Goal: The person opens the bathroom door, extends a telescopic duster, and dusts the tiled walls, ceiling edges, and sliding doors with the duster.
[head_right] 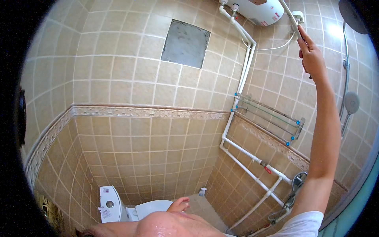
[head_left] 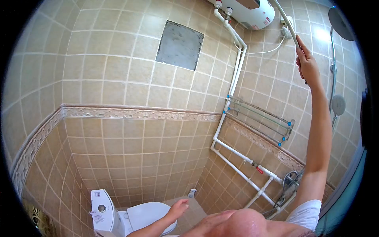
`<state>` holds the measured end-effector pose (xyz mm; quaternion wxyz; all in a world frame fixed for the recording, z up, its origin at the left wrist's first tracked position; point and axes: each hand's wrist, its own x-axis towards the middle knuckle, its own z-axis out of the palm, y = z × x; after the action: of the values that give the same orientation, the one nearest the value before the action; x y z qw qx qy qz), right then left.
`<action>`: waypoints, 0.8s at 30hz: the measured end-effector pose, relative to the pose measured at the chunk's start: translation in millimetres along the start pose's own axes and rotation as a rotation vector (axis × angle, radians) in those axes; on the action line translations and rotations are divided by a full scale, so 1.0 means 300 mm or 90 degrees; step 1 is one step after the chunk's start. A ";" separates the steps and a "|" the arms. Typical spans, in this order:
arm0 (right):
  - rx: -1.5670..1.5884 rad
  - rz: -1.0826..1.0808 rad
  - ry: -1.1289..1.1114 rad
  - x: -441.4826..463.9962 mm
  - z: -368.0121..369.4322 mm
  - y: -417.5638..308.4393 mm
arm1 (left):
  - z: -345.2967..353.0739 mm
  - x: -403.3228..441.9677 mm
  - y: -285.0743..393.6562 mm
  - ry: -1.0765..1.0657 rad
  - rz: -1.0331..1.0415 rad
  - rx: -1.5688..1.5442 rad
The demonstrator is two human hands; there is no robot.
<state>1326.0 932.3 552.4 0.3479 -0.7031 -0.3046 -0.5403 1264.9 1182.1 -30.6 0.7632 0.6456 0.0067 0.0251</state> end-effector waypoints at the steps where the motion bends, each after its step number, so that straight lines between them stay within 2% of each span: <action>1: -0.021 0.000 -0.003 0.007 -0.004 -0.001 | 0.001 0.002 0.004 -0.001 0.007 -0.001; 12: -0.033 0.074 -0.017 -0.027 -0.131 0.099 | 0.024 0.045 -0.041 -0.017 0.013 0.002; 24: -0.174 0.214 -0.033 -0.118 -0.251 0.293 | 0.098 0.025 -0.028 -0.065 -0.028 0.039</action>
<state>1347.3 818.6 517.0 0.3262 -0.7983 -0.1158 -0.4929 1273.9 1152.1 -33.8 0.7426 0.6691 -0.0172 -0.0244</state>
